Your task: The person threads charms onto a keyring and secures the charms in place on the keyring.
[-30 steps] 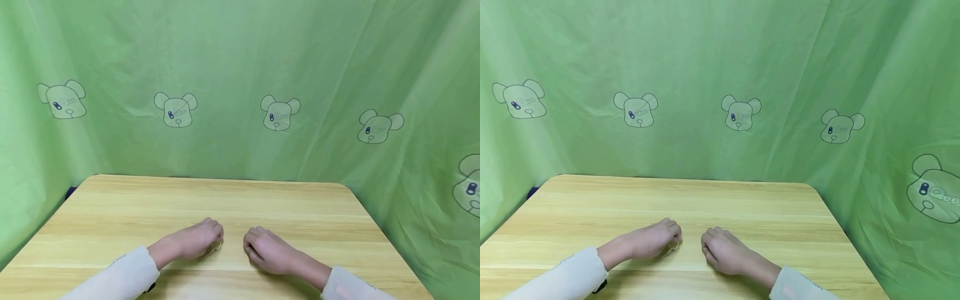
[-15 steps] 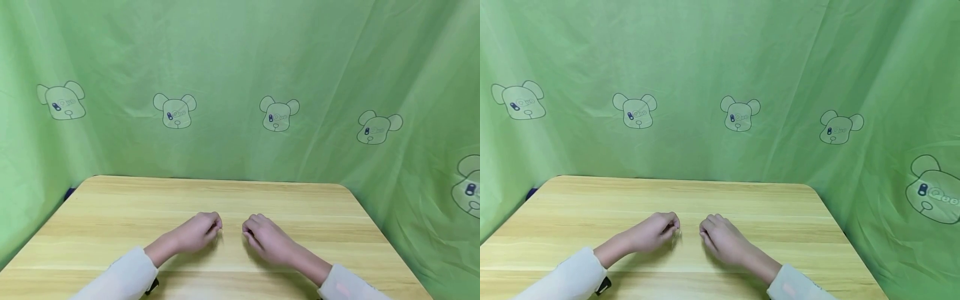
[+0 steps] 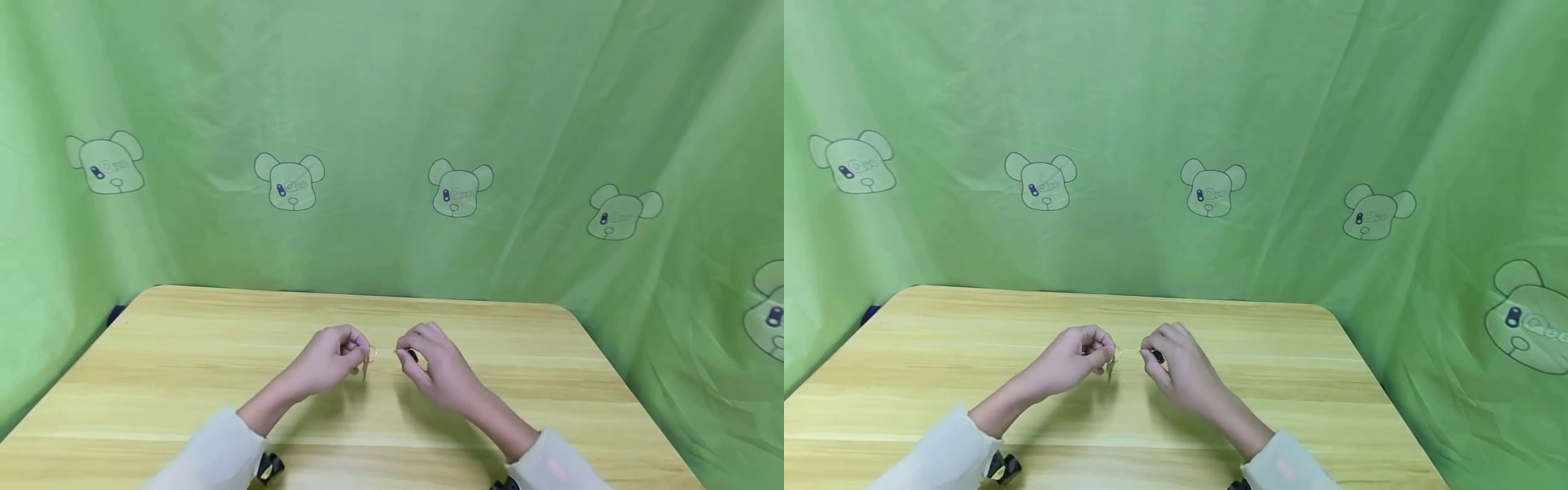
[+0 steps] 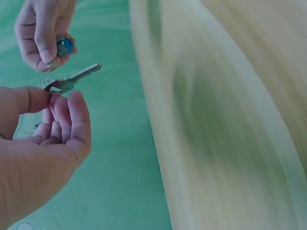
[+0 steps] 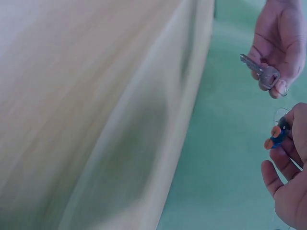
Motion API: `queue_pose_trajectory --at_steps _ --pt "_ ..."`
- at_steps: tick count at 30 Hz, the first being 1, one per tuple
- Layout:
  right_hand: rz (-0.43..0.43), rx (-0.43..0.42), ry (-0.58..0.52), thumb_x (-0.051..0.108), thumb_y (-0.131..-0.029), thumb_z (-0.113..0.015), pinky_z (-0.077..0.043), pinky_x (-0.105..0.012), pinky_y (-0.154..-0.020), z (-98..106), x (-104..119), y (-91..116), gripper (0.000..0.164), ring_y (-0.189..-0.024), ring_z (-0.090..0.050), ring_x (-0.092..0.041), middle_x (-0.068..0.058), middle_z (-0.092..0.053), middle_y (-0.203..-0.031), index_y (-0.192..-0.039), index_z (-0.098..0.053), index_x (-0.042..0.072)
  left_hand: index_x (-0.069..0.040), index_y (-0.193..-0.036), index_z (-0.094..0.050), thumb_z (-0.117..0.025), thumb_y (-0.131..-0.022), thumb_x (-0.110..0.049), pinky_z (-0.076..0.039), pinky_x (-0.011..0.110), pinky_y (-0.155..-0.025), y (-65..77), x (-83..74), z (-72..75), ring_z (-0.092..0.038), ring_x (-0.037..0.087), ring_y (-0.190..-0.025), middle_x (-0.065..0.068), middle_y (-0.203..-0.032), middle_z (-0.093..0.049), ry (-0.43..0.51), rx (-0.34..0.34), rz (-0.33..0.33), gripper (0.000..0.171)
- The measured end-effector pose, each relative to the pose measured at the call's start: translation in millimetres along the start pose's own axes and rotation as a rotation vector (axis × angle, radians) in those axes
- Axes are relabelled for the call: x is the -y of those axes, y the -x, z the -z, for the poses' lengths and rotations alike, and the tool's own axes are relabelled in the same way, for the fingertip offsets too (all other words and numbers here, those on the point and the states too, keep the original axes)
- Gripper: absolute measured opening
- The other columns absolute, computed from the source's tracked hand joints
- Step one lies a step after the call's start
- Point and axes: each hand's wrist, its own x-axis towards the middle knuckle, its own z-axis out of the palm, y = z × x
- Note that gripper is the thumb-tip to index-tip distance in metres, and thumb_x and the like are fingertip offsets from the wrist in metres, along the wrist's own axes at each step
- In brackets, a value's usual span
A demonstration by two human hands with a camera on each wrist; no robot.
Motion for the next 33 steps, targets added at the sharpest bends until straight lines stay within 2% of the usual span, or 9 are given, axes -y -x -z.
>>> queue_pose_trajectory --at_steps 5,11,18,24,30,33 --pt "-0.007 -0.052 -0.045 0.004 -0.095 -0.069 -0.053 -0.027 -0.076 -2 2 -5 0.010 -0.090 -0.057 -0.011 0.007 -0.067 -0.096 -0.095 -0.071 0.014 0.000 -0.100 -0.067 -0.062 -0.099 -0.008 -0.061 0.036 -0.073 -3.3 -5.9 -0.9 -0.065 0.019 -0.075 0.008 -0.087 -0.065 0.114 -0.089 0.036 0.009" --pt "-0.044 -0.111 -0.083 0.007 -0.099 -0.067 -0.057 -0.029 -0.077 -3 6 -14 0.005 -0.090 -0.061 -0.011 0.003 -0.068 -0.094 -0.099 -0.071 0.010 0.000 -0.100 -0.068 -0.064 -0.099 -0.010 -0.061 0.033 -0.076 -8.7 -15.7 -3.9 -0.067 0.018 -0.076 0.009 -0.089 -0.067 0.181 -0.159 0.062 0.011" --pt "0.009 -0.199 -0.101 -0.002 -0.094 -0.070 -0.056 -0.029 -0.078 -5 9 -24 0.010 -0.090 -0.062 -0.014 0.002 -0.069 -0.095 -0.098 -0.072 0.007 0.005 -0.102 -0.068 -0.065 -0.097 -0.007 -0.062 0.033 -0.077 -9.3 -26.0 -7.6 -0.066 0.018 -0.080 0.011 -0.091 -0.067 0.280 -0.213 0.066 0.013" --pt "0.021 -0.246 -0.128 0.000 -0.094 -0.069 -0.056 -0.029 -0.080 -6 11 -28 0.009 -0.090 -0.063 -0.017 -0.001 -0.072 -0.095 -0.098 -0.073 0.008 0.000 -0.098 -0.069 -0.067 -0.096 -0.006 -0.062 0.035 -0.076 -8.9 -30.2 -8.6 -0.065 0.018 -0.078 0.010 -0.089 -0.066 0.297 -0.264 0.067 0.007" --pt "0.040 -0.269 -0.124 -0.002 -0.091 -0.070 -0.054 -0.028 -0.081 -5 14 -30 0.011 -0.090 -0.063 -0.019 -0.001 -0.071 -0.094 -0.096 -0.072 0.007 0.001 -0.100 -0.069 -0.068 -0.096 -0.007 -0.061 0.033 -0.076 -7.5 -32.4 -7.9 -0.065 0.019 -0.078 0.010 -0.090 -0.066 0.304 -0.269 0.050 0.009" --pt "0.067 -0.268 -0.114 0.001 -0.093 -0.069 -0.053 -0.028 -0.081 -5 15 -31 0.007 -0.090 -0.062 -0.020 -0.002 -0.070 -0.093 -0.096 -0.071 0.007 0.000 -0.100 -0.069 -0.068 -0.096 -0.008 -0.061 0.033 -0.077 -6.3 -33.5 -7.1 -0.065 0.020 -0.079 0.010 -0.090 -0.066 0.296 -0.267 0.045 0.009"
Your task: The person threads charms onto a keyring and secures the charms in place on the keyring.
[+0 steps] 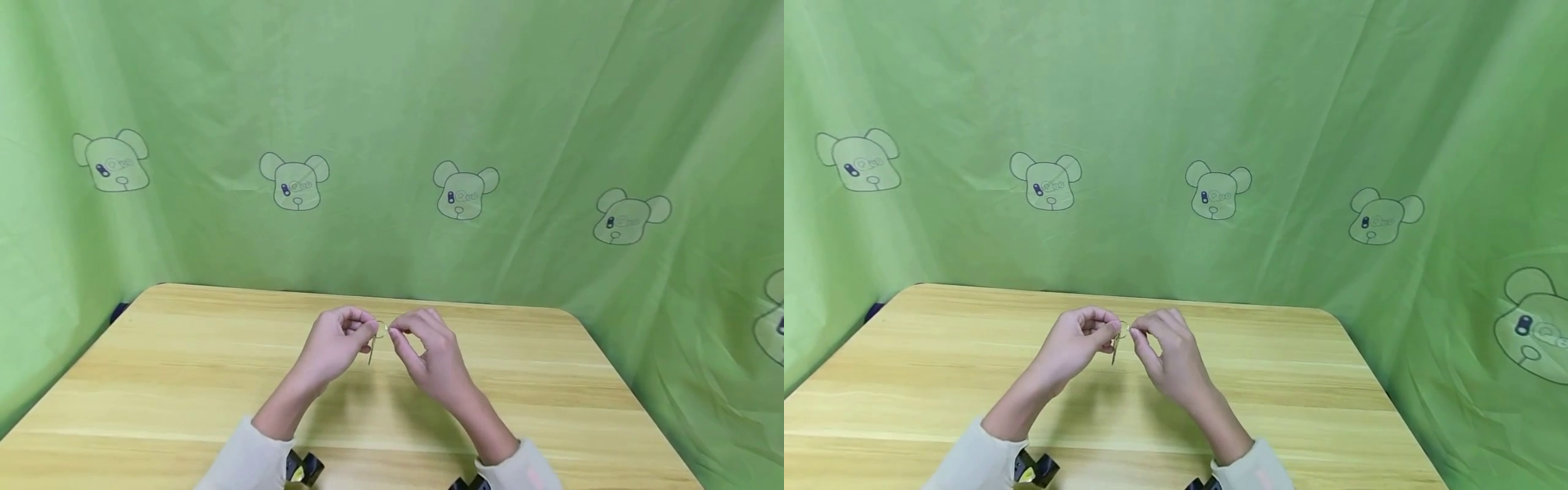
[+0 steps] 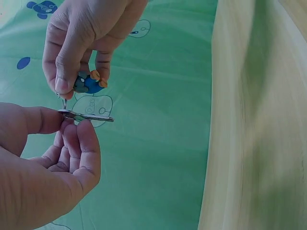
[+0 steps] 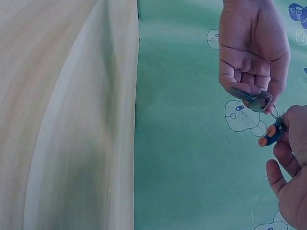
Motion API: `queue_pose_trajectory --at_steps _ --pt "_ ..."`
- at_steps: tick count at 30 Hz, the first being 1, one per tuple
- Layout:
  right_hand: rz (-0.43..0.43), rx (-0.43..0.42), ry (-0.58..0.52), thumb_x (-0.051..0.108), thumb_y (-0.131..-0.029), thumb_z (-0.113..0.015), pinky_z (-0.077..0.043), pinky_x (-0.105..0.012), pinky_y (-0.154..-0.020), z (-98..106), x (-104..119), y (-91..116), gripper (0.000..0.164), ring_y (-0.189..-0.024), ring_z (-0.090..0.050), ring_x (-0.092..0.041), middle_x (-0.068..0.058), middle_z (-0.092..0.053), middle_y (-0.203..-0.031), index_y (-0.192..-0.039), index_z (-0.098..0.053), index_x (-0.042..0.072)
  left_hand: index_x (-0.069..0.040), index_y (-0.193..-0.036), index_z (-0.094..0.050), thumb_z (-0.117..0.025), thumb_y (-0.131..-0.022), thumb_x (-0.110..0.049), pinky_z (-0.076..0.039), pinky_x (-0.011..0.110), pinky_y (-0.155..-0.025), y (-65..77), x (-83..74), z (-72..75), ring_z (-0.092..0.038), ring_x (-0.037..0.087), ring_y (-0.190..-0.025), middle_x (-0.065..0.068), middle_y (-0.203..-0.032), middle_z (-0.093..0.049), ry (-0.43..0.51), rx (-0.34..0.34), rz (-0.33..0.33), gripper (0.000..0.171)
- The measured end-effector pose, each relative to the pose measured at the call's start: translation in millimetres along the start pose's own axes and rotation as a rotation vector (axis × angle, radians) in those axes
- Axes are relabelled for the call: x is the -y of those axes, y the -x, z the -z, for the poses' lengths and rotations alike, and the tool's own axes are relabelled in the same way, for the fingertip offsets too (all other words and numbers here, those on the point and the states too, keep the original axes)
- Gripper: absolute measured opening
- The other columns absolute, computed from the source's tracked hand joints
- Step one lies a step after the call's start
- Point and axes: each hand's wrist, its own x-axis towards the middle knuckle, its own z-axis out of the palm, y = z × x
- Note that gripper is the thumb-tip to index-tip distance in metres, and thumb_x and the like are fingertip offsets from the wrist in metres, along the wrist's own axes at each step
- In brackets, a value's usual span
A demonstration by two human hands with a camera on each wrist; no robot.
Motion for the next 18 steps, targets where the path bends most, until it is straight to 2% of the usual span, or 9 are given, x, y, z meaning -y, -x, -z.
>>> queue_pose_trajectory --at_steps 4,11,15,18 --pt "0.013 0.005 0.013 0.006 -0.097 -0.067 -0.051 -0.029 -0.081 0.5 0.8 1.6 0.005 -0.090 -0.061 -0.020 -0.001 -0.070 -0.093 -0.097 -0.071 0.007 0.000 -0.101 -0.070 -0.068 -0.096 -0.008 -0.061 0.034 -0.077 2.3 -1.9 -1.2 -0.065 0.021 -0.080 0.010 -0.091 -0.066 -0.014 0.006 -0.001 0.010" --pt "0.010 0.004 0.024 0.006 -0.098 -0.066 -0.051 -0.028 -0.081 1.7 1.5 1.9 0.005 -0.091 -0.061 -0.020 -0.001 -0.070 -0.094 -0.097 -0.071 0.007 0.004 -0.102 -0.069 -0.067 -0.097 -0.007 -0.062 0.035 -0.078 3.5 -4.6 -1.6 -0.066 0.023 -0.082 0.011 -0.092 -0.066 -0.013 0.021 -0.007 0.012" --pt "0.011 0.005 0.029 0.008 -0.099 -0.065 -0.050 -0.028 -0.081 2.9 2.1 2.3 0.007 -0.090 -0.061 -0.020 -0.001 -0.070 -0.094 -0.098 -0.071 0.006 0.002 -0.100 -0.069 -0.067 -0.097 -0.006 -0.062 0.034 -0.077 4.8 -5.4 -1.8 -0.066 0.029 -0.085 0.011 -0.092 -0.066 -0.008 0.021 -0.009 0.009" --pt "0.009 0.006 0.030 0.008 -0.099 -0.064 -0.051 -0.028 -0.081 3.6 2.6 2.5 0.007 -0.090 -0.061 -0.020 -0.001 -0.070 -0.094 -0.098 -0.071 0.006 0.000 -0.098 -0.070 -0.067 -0.096 -0.006 -0.062 0.036 -0.077 5.5 -5.8 -1.8 -0.066 0.028 -0.084 0.010 -0.091 -0.067 -0.013 0.022 -0.012 0.006"
